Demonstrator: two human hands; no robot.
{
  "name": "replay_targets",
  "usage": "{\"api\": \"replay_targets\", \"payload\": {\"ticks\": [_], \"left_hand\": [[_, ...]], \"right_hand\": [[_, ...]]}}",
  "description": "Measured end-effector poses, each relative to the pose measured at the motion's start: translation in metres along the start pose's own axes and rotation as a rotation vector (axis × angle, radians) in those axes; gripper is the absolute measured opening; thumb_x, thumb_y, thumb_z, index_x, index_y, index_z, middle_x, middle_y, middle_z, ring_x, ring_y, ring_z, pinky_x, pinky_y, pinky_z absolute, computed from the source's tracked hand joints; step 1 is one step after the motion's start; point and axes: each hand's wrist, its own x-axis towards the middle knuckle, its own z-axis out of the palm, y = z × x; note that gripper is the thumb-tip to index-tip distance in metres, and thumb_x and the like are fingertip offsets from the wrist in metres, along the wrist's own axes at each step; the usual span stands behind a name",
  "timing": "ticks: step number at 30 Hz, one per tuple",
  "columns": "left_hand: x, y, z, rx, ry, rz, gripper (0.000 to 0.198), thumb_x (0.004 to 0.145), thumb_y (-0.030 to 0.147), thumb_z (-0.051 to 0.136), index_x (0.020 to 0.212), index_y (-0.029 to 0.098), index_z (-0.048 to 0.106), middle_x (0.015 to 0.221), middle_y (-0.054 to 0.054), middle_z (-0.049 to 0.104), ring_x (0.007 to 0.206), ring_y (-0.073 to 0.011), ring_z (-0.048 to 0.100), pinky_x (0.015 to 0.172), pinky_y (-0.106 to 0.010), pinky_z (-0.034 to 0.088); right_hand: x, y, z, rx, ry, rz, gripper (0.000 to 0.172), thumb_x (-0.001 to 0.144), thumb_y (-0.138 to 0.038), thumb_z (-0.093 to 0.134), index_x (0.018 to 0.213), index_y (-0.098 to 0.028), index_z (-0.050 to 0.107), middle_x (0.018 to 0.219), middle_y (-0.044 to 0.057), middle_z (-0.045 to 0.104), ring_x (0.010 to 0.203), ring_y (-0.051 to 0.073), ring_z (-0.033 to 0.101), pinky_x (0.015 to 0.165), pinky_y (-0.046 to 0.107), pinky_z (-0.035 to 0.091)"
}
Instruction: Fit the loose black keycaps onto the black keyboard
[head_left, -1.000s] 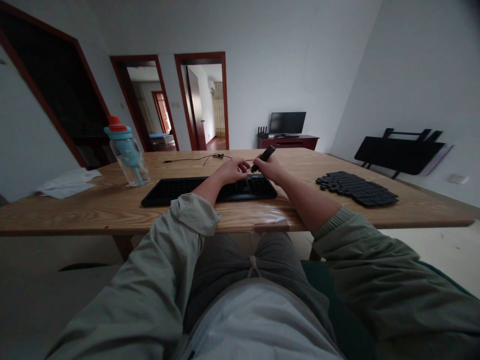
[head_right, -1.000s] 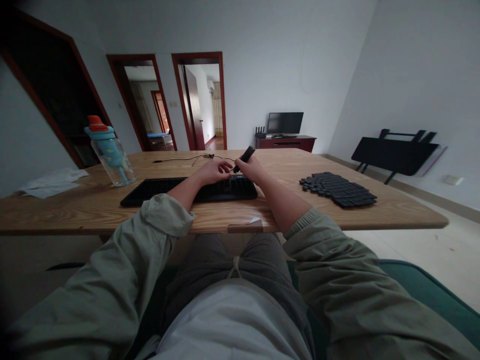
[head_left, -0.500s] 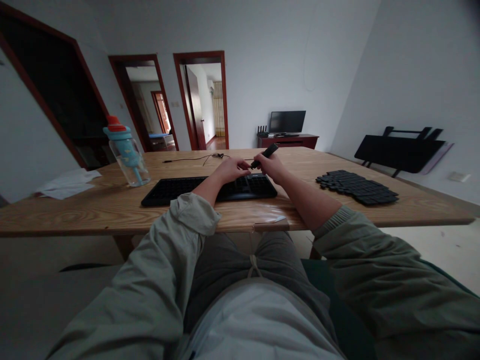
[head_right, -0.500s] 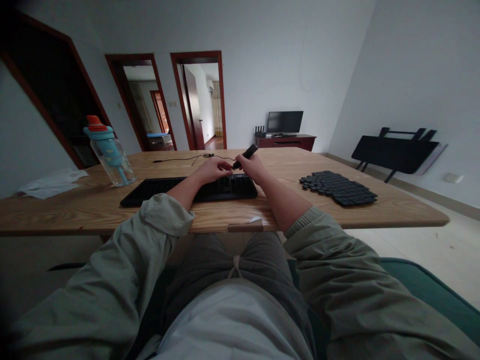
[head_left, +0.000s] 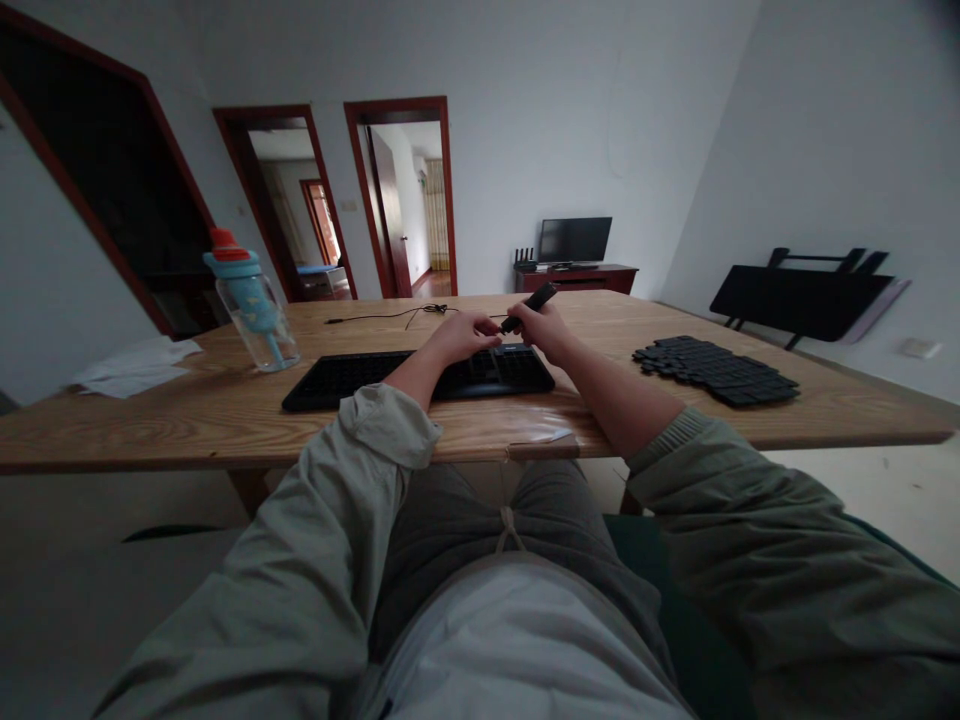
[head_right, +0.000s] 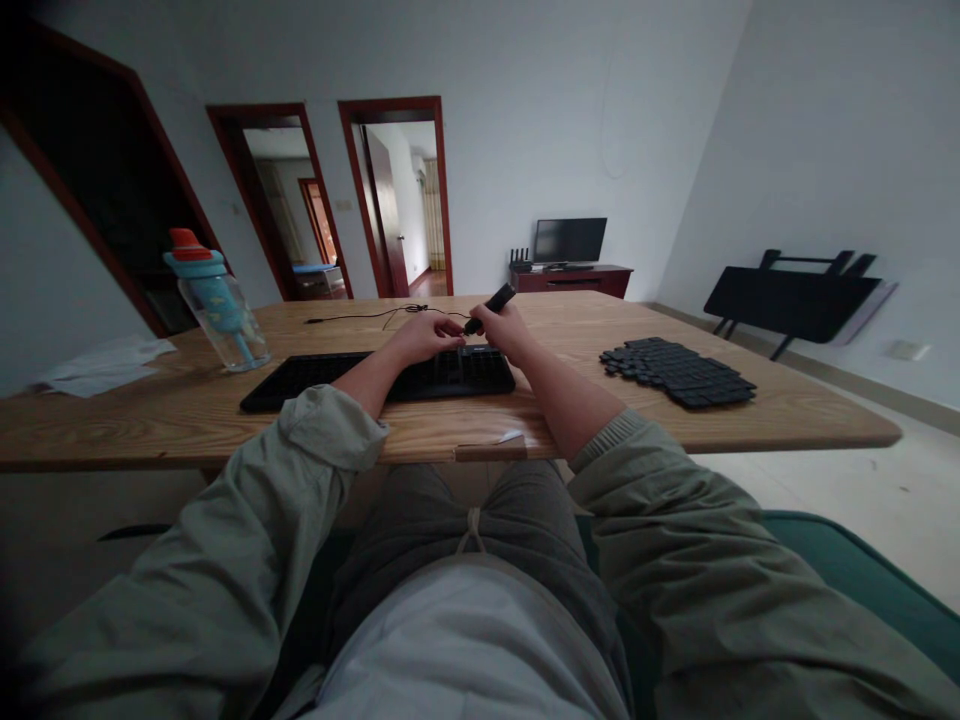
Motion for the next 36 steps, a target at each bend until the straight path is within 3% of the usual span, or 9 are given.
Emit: {"api": "replay_targets", "payload": {"ticks": [6,13,17,22,31,36], "left_hand": [[0.002,-0.008,0.003,0.010,-0.021,0.018,0.018,0.079,0.023,0.077,0.094,0.014,0.076,0.092,-0.008,0.077,0.079,-0.0177,0.069,0.075,-0.029,0.053],[0.006,-0.021,0.007,-0.011,-0.085,0.008,0.035,0.073,0.029,0.083,0.102,0.013,0.073,0.096,-0.009,0.076,0.084,-0.0183,0.069,0.077,-0.029,0.054],[0.005,-0.018,0.006,-0.025,-0.099,0.019,0.035,0.075,0.027,0.081,0.106,0.013,0.073,0.096,-0.009,0.075,0.085,-0.0182,0.068,0.078,-0.029,0.053],[0.003,-0.009,0.007,-0.138,-0.085,0.009,0.050,0.075,0.023,0.082,0.121,0.014,0.067,0.096,-0.008,0.074,0.078,-0.0167,0.067,0.073,-0.030,0.054],[0.003,-0.006,0.009,-0.314,-0.094,-0.028,0.036,0.074,0.011,0.074,0.108,0.014,0.063,0.087,-0.006,0.074,0.078,-0.0161,0.068,0.074,-0.030,0.052],[0.005,-0.009,0.007,-0.259,-0.047,-0.032,0.025,0.074,0.013,0.074,0.097,0.014,0.064,0.083,-0.004,0.071,0.075,-0.0144,0.065,0.071,-0.027,0.050]], "right_hand": [[0.001,0.002,0.000,-0.024,0.005,-0.018,0.018,0.078,-0.035,0.064,0.071,-0.019,0.059,0.060,0.002,0.058,0.047,0.012,0.046,0.040,0.025,0.035],[0.001,0.001,0.001,0.008,-0.030,-0.006,0.018,0.079,-0.036,0.063,0.075,-0.019,0.060,0.059,0.001,0.058,0.045,0.011,0.045,0.040,0.025,0.034],[-0.001,-0.001,0.002,-0.004,-0.050,-0.016,0.018,0.080,-0.036,0.064,0.076,-0.018,0.061,0.060,0.001,0.058,0.047,0.011,0.046,0.041,0.024,0.036],[-0.006,-0.007,0.003,0.030,-0.074,-0.024,0.015,0.079,-0.033,0.063,0.077,-0.018,0.062,0.061,0.001,0.059,0.048,0.010,0.046,0.041,0.023,0.034],[-0.006,-0.004,0.003,0.020,-0.087,-0.068,0.014,0.078,-0.031,0.063,0.075,-0.018,0.061,0.063,0.001,0.059,0.056,0.012,0.050,0.047,0.022,0.037],[-0.006,-0.006,0.005,-0.004,-0.080,-0.074,0.013,0.076,-0.030,0.066,0.077,-0.017,0.062,0.065,0.001,0.061,0.059,0.012,0.053,0.049,0.022,0.037]]}}
